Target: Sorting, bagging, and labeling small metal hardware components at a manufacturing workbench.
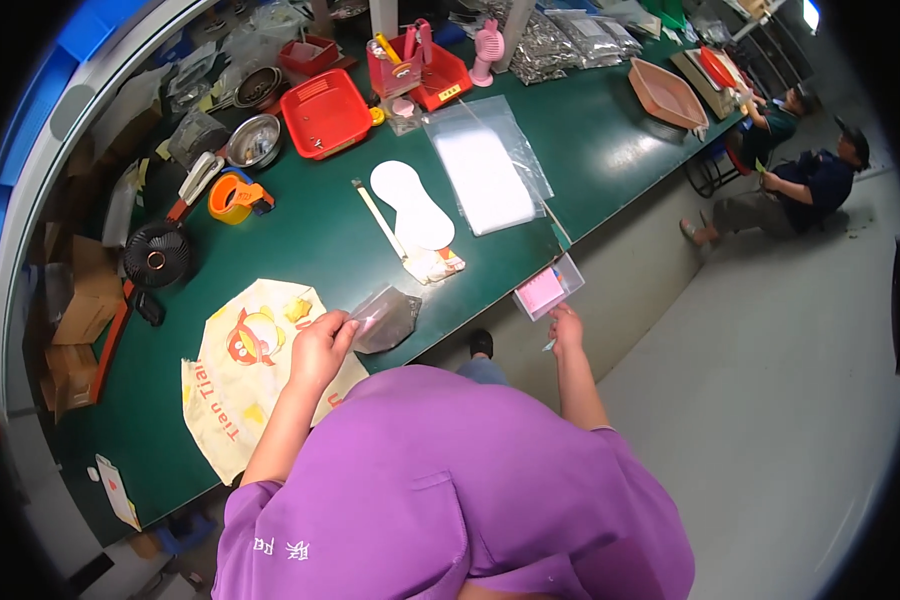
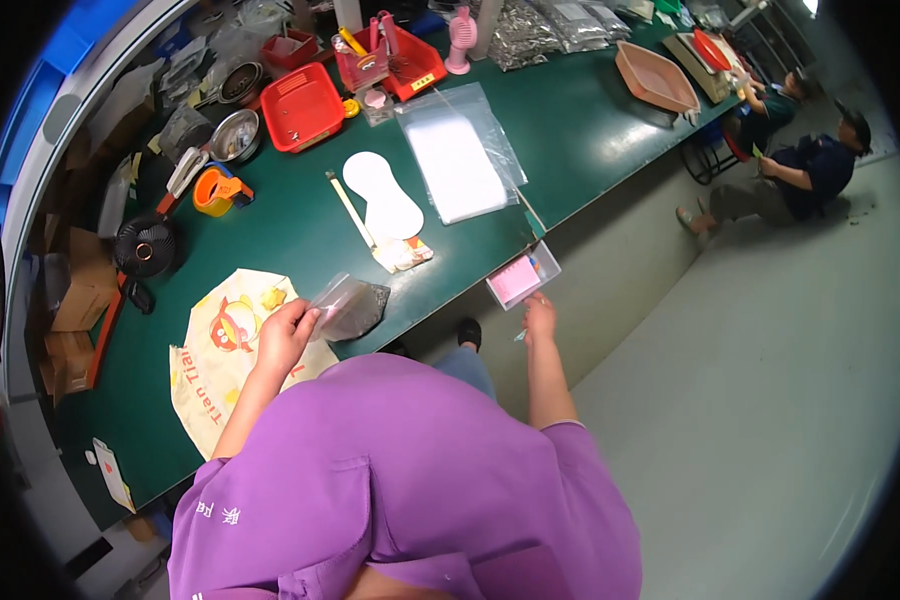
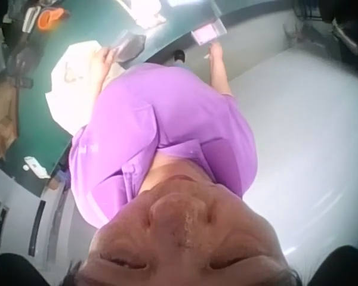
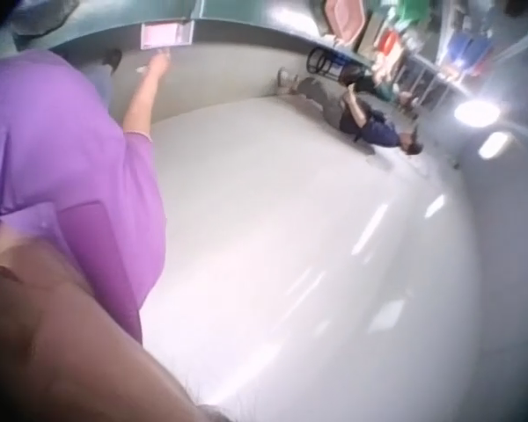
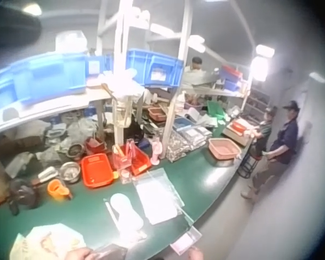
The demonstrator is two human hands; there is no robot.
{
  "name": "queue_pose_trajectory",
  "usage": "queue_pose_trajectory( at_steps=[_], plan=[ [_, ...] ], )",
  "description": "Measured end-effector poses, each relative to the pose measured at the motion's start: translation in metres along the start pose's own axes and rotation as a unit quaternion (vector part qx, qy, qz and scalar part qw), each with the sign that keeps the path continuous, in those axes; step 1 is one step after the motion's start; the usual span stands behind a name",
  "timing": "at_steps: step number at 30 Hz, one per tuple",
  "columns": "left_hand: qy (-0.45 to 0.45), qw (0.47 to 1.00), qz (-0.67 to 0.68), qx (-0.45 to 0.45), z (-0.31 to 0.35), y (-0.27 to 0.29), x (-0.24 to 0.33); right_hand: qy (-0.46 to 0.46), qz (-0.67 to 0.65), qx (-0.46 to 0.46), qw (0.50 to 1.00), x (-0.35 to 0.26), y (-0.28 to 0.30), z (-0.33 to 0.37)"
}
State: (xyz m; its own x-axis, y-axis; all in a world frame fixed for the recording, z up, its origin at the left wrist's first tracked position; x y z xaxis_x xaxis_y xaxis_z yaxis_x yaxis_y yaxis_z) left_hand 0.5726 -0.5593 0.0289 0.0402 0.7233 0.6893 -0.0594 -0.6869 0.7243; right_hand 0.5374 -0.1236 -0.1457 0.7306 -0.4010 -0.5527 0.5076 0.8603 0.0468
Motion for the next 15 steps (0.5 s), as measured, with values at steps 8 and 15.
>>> queue_pose_trajectory(
  at_steps=[8, 15],
  plan=[
    [0.126, 0.949, 0.284, 0.056, -0.015, -0.014, -0.032, 0.024, 0.177, -0.155, 0.972, -0.042, -0.045, -0.005],
    [0.165, 0.797, 0.565, 0.134, -0.029, 0.0, -0.005, 0.282, 0.422, -0.199, 0.838, -0.06, -0.133, 0.096]
  ],
)
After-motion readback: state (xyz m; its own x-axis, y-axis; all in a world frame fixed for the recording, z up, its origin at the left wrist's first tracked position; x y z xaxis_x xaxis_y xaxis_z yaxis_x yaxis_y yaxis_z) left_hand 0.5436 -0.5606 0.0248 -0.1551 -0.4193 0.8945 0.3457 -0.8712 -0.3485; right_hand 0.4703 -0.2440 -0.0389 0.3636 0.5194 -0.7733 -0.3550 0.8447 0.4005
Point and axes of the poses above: each hand's wrist, its own z-axis away from the middle knuckle, its own y-axis out of the back of the hand, x = y × z, the point moved 2 cm from there along -z, towards the middle knuckle, and after that the axes turned 8 degrees about -y, right-handed, at the moved point
